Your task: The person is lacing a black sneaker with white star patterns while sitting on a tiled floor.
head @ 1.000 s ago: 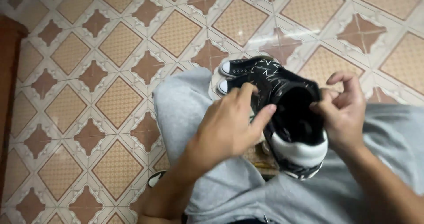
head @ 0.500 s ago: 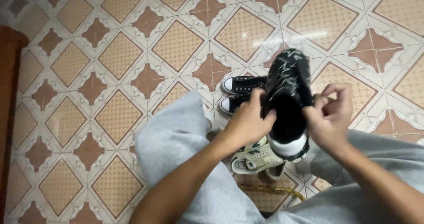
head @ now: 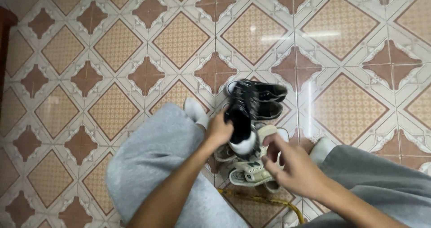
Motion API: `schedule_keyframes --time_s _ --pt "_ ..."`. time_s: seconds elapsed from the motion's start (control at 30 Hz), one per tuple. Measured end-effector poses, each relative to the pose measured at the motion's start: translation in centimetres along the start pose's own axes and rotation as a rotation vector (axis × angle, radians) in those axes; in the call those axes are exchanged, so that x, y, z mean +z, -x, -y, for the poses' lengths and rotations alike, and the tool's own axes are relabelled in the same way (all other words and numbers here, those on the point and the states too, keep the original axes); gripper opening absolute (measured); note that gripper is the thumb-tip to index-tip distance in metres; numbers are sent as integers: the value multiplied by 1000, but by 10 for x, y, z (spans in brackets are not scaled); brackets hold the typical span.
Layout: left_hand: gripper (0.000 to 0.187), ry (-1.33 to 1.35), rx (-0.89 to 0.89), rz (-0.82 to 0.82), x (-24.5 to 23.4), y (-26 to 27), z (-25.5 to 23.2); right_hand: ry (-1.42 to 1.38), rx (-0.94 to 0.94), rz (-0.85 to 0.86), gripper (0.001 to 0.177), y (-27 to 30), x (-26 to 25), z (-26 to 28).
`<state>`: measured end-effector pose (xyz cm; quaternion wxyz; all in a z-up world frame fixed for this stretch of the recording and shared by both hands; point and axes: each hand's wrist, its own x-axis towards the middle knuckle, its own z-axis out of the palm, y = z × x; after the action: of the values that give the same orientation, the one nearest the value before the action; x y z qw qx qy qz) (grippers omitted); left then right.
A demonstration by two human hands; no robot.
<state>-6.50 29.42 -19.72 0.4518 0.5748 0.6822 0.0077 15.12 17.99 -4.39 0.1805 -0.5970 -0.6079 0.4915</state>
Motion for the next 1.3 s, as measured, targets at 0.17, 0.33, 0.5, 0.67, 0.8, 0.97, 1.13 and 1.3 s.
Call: schedule_keyframes --time_s 0.17,0.33,0.5,0.67,0.8,0.97,1.13,1.3 --pt "54 105 -135 -198 5 -50 65 371 -307 295 19 10 11 -7" --pt "51 171 -358 -229 2 -80 75 566 -259 517 21 23 23 -32" --pt "45 129 -483 -212 4 -115 73 591 -186 510 29 34 18 -51" --pt "50 90 -383 -282 -4 -138 79 588 -159 509 30 40 13 -62" --pt "60 73 -334 -279 7 -160 96 598 -137 530 38 39 13 -67" --pt "56 65 -329 -313 55 -181 163 592 -123 544 43 36 13 -66" --pt "51 118 -400 -290 24 -145 149 605 -145 548 47 33 15 -71" --pt "50 -26 -153 -400 42 -165 234 605 -166 534 50 33 16 -77"
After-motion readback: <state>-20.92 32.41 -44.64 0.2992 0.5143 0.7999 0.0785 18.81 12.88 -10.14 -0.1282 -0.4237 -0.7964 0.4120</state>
